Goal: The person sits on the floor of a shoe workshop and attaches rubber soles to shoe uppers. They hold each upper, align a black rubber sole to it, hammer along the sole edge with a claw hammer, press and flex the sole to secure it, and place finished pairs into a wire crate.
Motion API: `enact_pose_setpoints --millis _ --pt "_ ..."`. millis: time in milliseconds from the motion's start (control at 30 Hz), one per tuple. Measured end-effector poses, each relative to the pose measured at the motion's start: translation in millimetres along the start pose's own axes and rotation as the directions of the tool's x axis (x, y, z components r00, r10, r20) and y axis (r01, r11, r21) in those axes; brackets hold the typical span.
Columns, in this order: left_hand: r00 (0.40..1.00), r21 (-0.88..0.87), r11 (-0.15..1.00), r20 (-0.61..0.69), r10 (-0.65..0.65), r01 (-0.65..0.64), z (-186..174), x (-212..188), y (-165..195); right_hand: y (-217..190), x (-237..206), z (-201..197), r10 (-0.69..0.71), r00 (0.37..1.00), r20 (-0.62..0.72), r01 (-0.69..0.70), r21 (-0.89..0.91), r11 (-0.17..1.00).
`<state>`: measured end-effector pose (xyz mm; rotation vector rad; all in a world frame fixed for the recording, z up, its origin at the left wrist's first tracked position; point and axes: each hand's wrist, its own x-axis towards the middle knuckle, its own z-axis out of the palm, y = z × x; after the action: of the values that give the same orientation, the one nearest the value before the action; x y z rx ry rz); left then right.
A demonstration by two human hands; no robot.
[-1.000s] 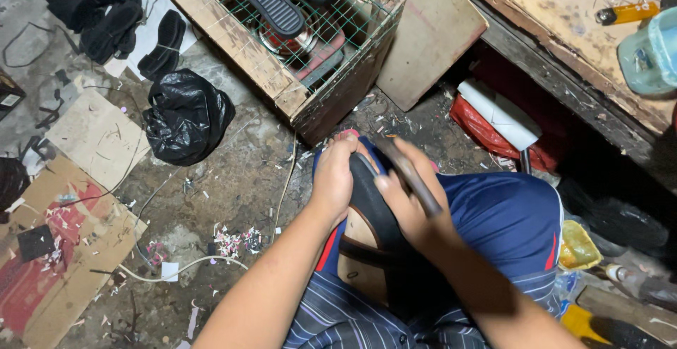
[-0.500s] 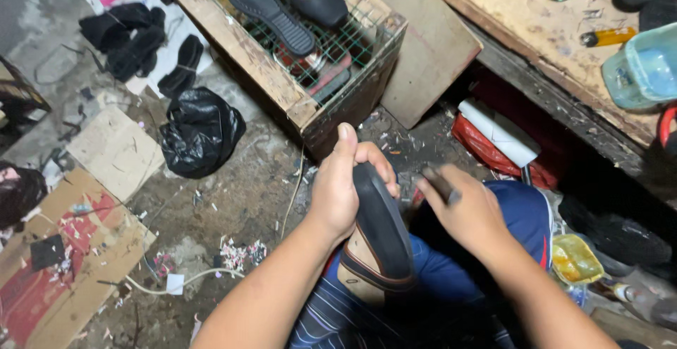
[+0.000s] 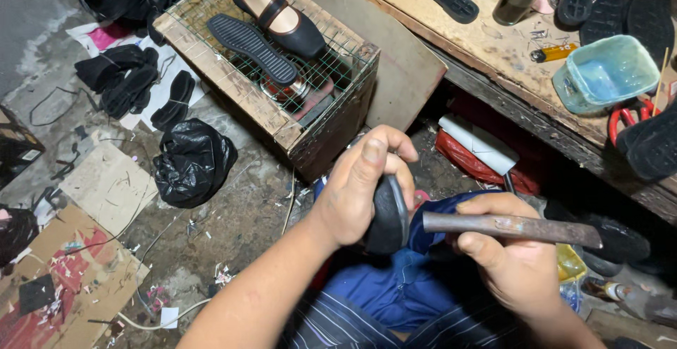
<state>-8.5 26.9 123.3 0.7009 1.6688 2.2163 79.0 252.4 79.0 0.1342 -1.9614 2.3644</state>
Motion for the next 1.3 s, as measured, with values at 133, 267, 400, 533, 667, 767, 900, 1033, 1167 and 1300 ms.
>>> enact_pose_setpoints --millis 133,267,400,533,667,767,900,1033,1167,1300 --pt "0.996 0.180 0.981 0.068 0.059 -0.070 9.8 -7.3 -1.0 -20.9 5.3 10.2 -0.257 0.933 0.251 0.316 -0.235 0.919" --pt "0.999 0.117 0.992 0.017 0.050 -0.052 8.7 -6.8 -2.6 -33.8 6.5 -1.8 -0.041 0.978 0.203 0.138 -0.493 0.859" --pt "0.994 0.192 0.980 -0.104 -0.032 0.052 0.7 2.1 -8.8 -22.6 2.8 -11.3 -0.165 0.982 0.094 0.189 -0.576 0.795" --pt "0.990 0.134 0.987 -0.121 -0.067 0.083 -16.3 10.1 -10.7 -17.4 2.5 -16.8 -0.036 0.973 0.227 0.213 -0.831 0.515" --pt "0.994 0.220 0.971 -0.034 0.102 -0.092 -32.4 11.9 -7.6 -15.0 3.2 -16.5 0.074 0.995 0.065 -0.014 -0.650 0.760" --pt "0.990 0.253 0.966 -0.109 0.085 -0.055 -34.2 7.3 -14.5 2.5 1.0 -10.0 0.316 0.945 0.081 -0.209 -0.594 0.777" --pt "0.942 -0.015 0.993 -0.314 -0.116 0.117 -42.1 1.4 -44.5 28.0 -11.0 -8.2 0.377 0.926 0.019 -0.302 -0.563 0.769" --pt "0.872 -0.401 0.876 -0.287 -0.397 0.267 -38.5 -12.5 -94.3 24.6 -27.1 -16.7 0.168 0.985 -0.041 -0.156 -0.630 0.761" --pt "0.887 -0.448 0.857 -0.245 -0.392 0.255 -35.7 -22.4 -131.9 17.7 -23.8 -10.8 0.057 0.998 -0.033 -0.066 -0.528 0.847" --pt "0.899 -0.442 0.875 -0.275 -0.342 0.197 -35.4 -20.4 -142.6 32.2 -1.2 8.7 0.139 0.989 -0.041 -0.144 -0.354 0.924"
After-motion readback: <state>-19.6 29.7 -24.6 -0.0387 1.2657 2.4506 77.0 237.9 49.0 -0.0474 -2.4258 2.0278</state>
